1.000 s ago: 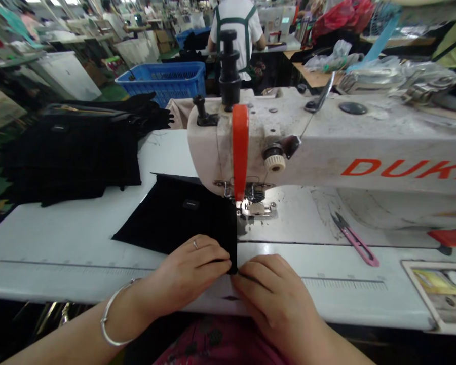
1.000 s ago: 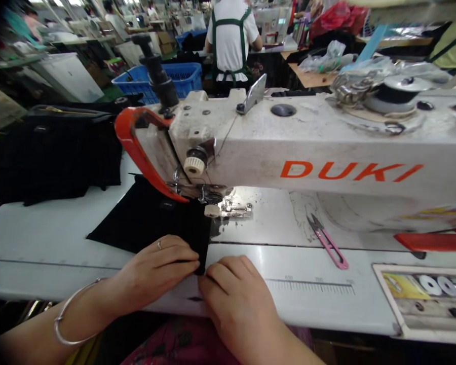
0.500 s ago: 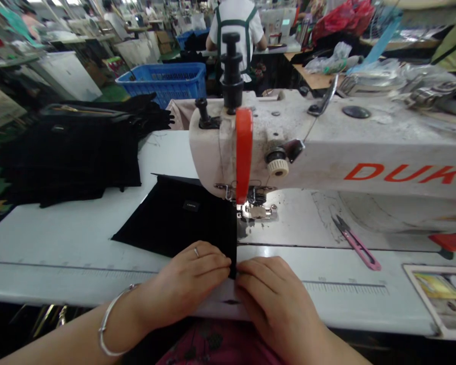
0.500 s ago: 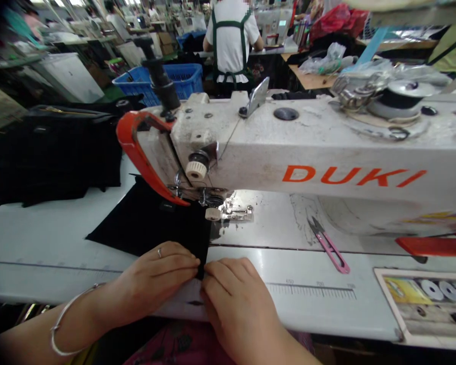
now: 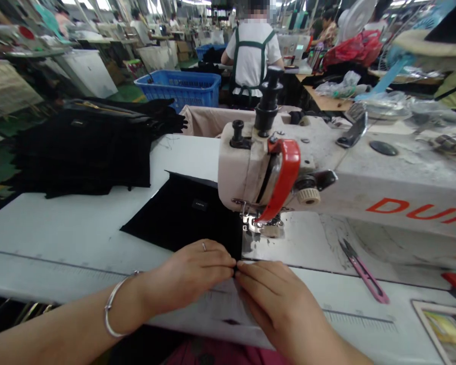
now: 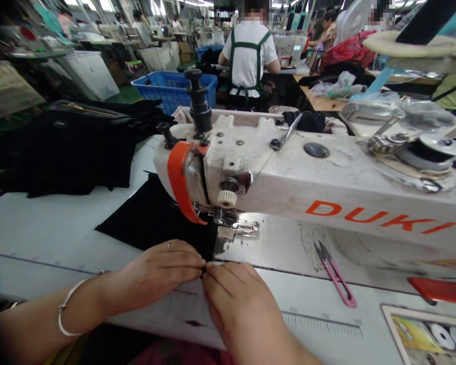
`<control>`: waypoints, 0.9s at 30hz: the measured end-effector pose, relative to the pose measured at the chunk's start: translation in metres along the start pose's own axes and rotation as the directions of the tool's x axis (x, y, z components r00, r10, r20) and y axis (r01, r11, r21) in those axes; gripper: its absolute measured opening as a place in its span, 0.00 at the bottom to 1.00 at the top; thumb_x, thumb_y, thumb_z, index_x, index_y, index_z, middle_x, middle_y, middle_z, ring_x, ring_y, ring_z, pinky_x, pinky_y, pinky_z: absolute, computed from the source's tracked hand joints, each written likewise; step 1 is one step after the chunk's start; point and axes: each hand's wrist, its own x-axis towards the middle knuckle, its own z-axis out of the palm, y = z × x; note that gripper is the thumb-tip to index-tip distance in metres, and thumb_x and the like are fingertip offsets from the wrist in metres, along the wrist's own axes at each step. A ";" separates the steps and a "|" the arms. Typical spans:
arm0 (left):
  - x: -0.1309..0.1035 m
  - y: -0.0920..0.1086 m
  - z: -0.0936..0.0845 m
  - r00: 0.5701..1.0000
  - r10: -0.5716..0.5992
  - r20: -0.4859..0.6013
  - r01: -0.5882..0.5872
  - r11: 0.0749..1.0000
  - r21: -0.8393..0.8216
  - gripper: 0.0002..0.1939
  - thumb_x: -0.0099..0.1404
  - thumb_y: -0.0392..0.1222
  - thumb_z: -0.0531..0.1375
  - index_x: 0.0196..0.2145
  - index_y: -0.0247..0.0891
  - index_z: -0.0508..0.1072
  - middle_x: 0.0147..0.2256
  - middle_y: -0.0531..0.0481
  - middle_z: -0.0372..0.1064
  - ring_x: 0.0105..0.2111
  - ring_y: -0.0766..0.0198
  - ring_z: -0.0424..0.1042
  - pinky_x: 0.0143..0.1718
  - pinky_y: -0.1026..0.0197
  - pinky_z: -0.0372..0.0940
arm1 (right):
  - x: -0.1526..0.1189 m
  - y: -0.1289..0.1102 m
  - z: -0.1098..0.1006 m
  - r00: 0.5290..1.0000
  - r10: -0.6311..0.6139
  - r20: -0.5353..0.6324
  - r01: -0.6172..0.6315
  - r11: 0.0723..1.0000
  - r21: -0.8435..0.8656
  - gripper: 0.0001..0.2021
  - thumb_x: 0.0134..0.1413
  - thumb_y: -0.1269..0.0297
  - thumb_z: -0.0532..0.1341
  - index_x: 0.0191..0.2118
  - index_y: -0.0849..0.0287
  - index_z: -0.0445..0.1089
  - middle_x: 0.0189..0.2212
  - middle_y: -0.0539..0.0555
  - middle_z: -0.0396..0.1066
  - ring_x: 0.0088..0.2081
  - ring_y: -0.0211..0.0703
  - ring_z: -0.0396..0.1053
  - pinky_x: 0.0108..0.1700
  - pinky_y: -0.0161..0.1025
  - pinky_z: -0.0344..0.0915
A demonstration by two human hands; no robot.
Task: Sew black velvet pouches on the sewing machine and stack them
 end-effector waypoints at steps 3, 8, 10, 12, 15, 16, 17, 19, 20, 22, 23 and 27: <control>0.006 -0.011 -0.003 1.000 0.024 -0.010 -0.024 1.000 -0.002 0.13 0.69 0.27 0.52 0.47 0.34 0.72 0.47 0.47 0.75 0.48 0.63 0.72 0.56 0.58 0.66 | 0.009 0.007 -0.004 1.000 0.007 -0.001 -0.007 1.000 -0.004 0.13 0.64 0.72 0.58 0.52 0.59 0.71 0.49 0.55 0.74 0.47 0.47 0.71 0.49 0.47 0.69; 0.013 -0.033 -0.001 0.997 0.067 -0.037 -0.065 0.996 0.054 0.11 0.71 0.30 0.52 0.45 0.34 0.73 0.46 0.48 0.76 0.48 0.63 0.73 0.57 0.57 0.65 | 0.022 0.021 -0.007 0.999 0.001 0.039 0.000 1.000 -0.012 0.14 0.62 0.73 0.59 0.52 0.58 0.70 0.49 0.54 0.74 0.47 0.48 0.70 0.49 0.48 0.69; 0.015 -0.042 0.002 0.997 0.068 -0.034 -0.065 0.996 0.065 0.11 0.71 0.31 0.53 0.45 0.34 0.74 0.47 0.48 0.76 0.49 0.63 0.73 0.58 0.57 0.65 | 0.024 0.026 -0.007 0.999 0.008 0.043 -0.007 1.000 -0.028 0.14 0.62 0.73 0.59 0.52 0.59 0.70 0.50 0.54 0.73 0.48 0.48 0.70 0.49 0.48 0.69; 0.017 -0.050 0.004 0.996 0.074 -0.044 -0.070 0.994 0.087 0.11 0.71 0.31 0.53 0.46 0.34 0.74 0.47 0.48 0.76 0.49 0.62 0.73 0.57 0.57 0.65 | 0.025 0.029 -0.005 0.999 0.023 0.042 -0.020 0.999 -0.049 0.15 0.62 0.72 0.58 0.53 0.60 0.70 0.51 0.55 0.73 0.49 0.49 0.70 0.50 0.48 0.69; 0.021 -0.059 0.003 0.996 0.055 -0.072 -0.047 0.993 0.108 0.11 0.71 0.32 0.54 0.45 0.35 0.75 0.46 0.48 0.77 0.48 0.63 0.74 0.55 0.60 0.66 | 0.026 0.033 -0.002 0.999 0.045 0.030 -0.043 0.995 -0.085 0.16 0.62 0.71 0.58 0.55 0.62 0.68 0.53 0.57 0.71 0.52 0.51 0.69 0.52 0.50 0.68; 0.023 -0.062 0.002 0.996 0.046 -0.074 -0.038 0.993 0.112 0.11 0.71 0.32 0.54 0.45 0.35 0.75 0.46 0.48 0.77 0.48 0.63 0.74 0.54 0.61 0.67 | 0.026 0.034 -0.001 0.998 0.056 0.027 -0.053 0.994 -0.097 0.17 0.62 0.71 0.57 0.55 0.62 0.68 0.53 0.57 0.71 0.52 0.51 0.68 0.52 0.50 0.68; 0.025 -0.064 0.001 0.997 0.036 -0.071 -0.028 0.993 0.115 0.10 0.71 0.32 0.54 0.45 0.36 0.75 0.46 0.49 0.77 0.48 0.64 0.74 0.54 0.61 0.67 | 0.026 0.034 0.000 0.997 0.067 0.027 -0.064 0.992 -0.109 0.17 0.62 0.71 0.57 0.56 0.62 0.68 0.54 0.58 0.70 0.52 0.52 0.68 0.52 0.50 0.69; 0.029 -0.069 0.000 0.998 0.019 -0.062 -0.011 0.992 0.128 0.10 0.71 0.33 0.55 0.45 0.37 0.75 0.46 0.50 0.76 0.48 0.64 0.73 0.54 0.61 0.66 | 0.026 0.036 0.002 0.995 0.091 0.029 -0.087 0.987 -0.134 0.18 0.62 0.70 0.57 0.56 0.63 0.67 0.55 0.59 0.69 0.51 0.52 0.69 0.51 0.51 0.69; 0.031 -0.072 0.000 0.998 0.009 -0.060 0.000 0.989 0.146 0.11 0.71 0.33 0.54 0.45 0.37 0.75 0.47 0.50 0.76 0.49 0.63 0.73 0.55 0.60 0.66 | 0.026 0.037 0.003 0.994 0.104 0.032 -0.099 0.985 -0.144 0.18 0.61 0.69 0.57 0.56 0.64 0.67 0.55 0.59 0.69 0.51 0.53 0.68 0.52 0.51 0.69; 0.034 -0.077 0.001 0.997 -0.019 -0.068 0.031 0.983 0.182 0.11 0.72 0.33 0.54 0.45 0.38 0.75 0.47 0.50 0.76 0.49 0.63 0.73 0.55 0.59 0.65 | 0.026 0.037 0.005 0.991 0.127 0.043 -0.119 0.981 -0.153 0.19 0.61 0.69 0.57 0.57 0.64 0.67 0.55 0.60 0.68 0.52 0.55 0.67 0.53 0.53 0.69; 0.036 -0.080 0.002 0.997 -0.033 -0.074 0.048 0.978 0.202 0.11 0.72 0.34 0.53 0.45 0.39 0.75 0.47 0.50 0.76 0.49 0.62 0.73 0.55 0.58 0.65 | 0.026 0.038 0.005 0.990 0.131 0.046 -0.123 0.981 -0.151 0.19 0.61 0.69 0.57 0.57 0.65 0.66 0.55 0.60 0.68 0.52 0.55 0.67 0.53 0.53 0.68; 0.039 -0.092 0.006 0.993 -0.079 -0.084 0.097 0.966 0.240 0.10 0.72 0.38 0.55 0.46 0.38 0.75 0.47 0.47 0.75 0.49 0.59 0.72 0.55 0.55 0.64 | 0.026 0.038 0.007 0.993 0.112 0.046 -0.104 0.984 -0.147 0.19 0.62 0.70 0.55 0.58 0.64 0.65 0.56 0.59 0.67 0.54 0.54 0.65 0.56 0.54 0.66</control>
